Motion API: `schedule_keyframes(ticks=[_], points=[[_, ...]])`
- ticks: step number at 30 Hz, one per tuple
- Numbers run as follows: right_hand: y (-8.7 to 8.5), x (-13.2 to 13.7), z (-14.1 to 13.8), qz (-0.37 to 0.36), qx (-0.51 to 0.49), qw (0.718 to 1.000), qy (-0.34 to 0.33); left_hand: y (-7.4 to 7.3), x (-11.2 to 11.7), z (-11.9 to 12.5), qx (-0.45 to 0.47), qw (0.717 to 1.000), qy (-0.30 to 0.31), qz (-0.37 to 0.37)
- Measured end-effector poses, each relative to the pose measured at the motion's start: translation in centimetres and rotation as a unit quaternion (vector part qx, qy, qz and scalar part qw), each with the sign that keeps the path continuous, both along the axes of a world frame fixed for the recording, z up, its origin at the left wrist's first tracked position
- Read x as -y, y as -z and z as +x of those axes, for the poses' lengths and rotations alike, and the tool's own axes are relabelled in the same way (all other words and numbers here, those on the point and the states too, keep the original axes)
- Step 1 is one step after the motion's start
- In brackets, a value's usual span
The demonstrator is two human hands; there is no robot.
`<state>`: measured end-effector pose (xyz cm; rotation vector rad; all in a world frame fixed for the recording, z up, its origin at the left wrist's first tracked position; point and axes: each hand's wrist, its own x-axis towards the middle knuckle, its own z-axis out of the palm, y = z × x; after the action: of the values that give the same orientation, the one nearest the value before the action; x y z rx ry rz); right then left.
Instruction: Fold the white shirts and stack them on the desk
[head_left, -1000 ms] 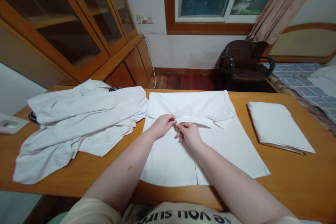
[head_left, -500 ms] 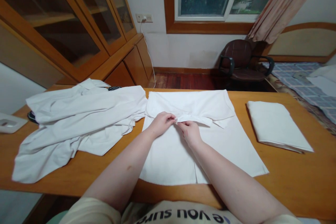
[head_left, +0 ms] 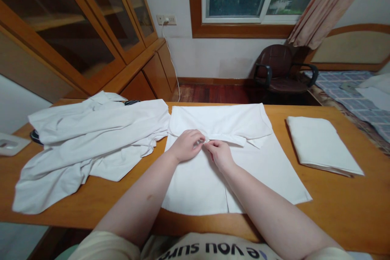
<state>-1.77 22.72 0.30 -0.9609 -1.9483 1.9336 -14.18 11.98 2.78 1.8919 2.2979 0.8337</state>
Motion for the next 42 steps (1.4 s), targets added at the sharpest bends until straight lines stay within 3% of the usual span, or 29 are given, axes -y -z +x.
schedule_keyframes(ticks=[2, 6, 8, 10, 12, 15, 18, 21, 24, 29, 37, 42], points=[[0.0, 0.1, 0.0, -0.009, -0.002, 1.000, -0.009, -0.2, 0.0, 0.4, -0.004, 0.999, 0.031, -0.017], [-0.6, 0.1, 0.3, -0.014, 0.010, 0.999, -0.029, 0.3, -0.4, 0.6, -0.015, 0.999, 0.011, -0.046], [-1.8, -0.5, 0.9, 0.036, 0.015, 0.998, -0.049, 0.6, -0.6, 0.6, -0.013, 0.999, -0.006, -0.048], [-3.4, -1.9, 1.8, 0.147, 0.012, 0.987, -0.068, 0.8, -0.7, 0.6, -0.013, 0.999, -0.015, -0.043], [-4.8, -3.8, 3.1, 0.293, 0.012, 0.952, -0.092, 0.9, -0.7, 0.7, -0.019, 0.999, -0.021, -0.035], [-5.4, -7.1, 5.2, 0.489, 0.037, 0.858, -0.153, 0.8, -0.7, 0.8, -0.037, 0.998, -0.040, -0.015], [-3.6, -9.6, 6.9, 0.604, 0.054, 0.772, -0.191, 0.9, -0.6, 0.9, -0.068, 0.997, -0.038, -0.006], [-1.2, -11.0, 7.5, 0.654, 0.056, 0.733, -0.180, 1.1, -0.6, 0.7, -0.113, 0.993, -0.028, -0.008], [0.2, -11.8, 7.5, 0.653, 0.045, 0.742, -0.146, 1.0, -0.6, 0.6, -0.152, 0.988, -0.013, -0.011], [0.5, -12.9, 7.4, 0.614, 0.032, 0.772, -0.160, 0.8, -0.9, 0.5, -0.160, 0.985, 0.023, -0.062], [-1.8, -12.5, 8.0, 0.573, 0.031, 0.795, -0.198, 1.0, -0.4, -0.2, -0.108, 0.988, 0.049, -0.098], [-2.8, -11.6, 5.4, 0.570, 0.049, 0.777, -0.264, 0.9, -0.4, -0.1, -0.118, 0.986, 0.055, -0.105]])
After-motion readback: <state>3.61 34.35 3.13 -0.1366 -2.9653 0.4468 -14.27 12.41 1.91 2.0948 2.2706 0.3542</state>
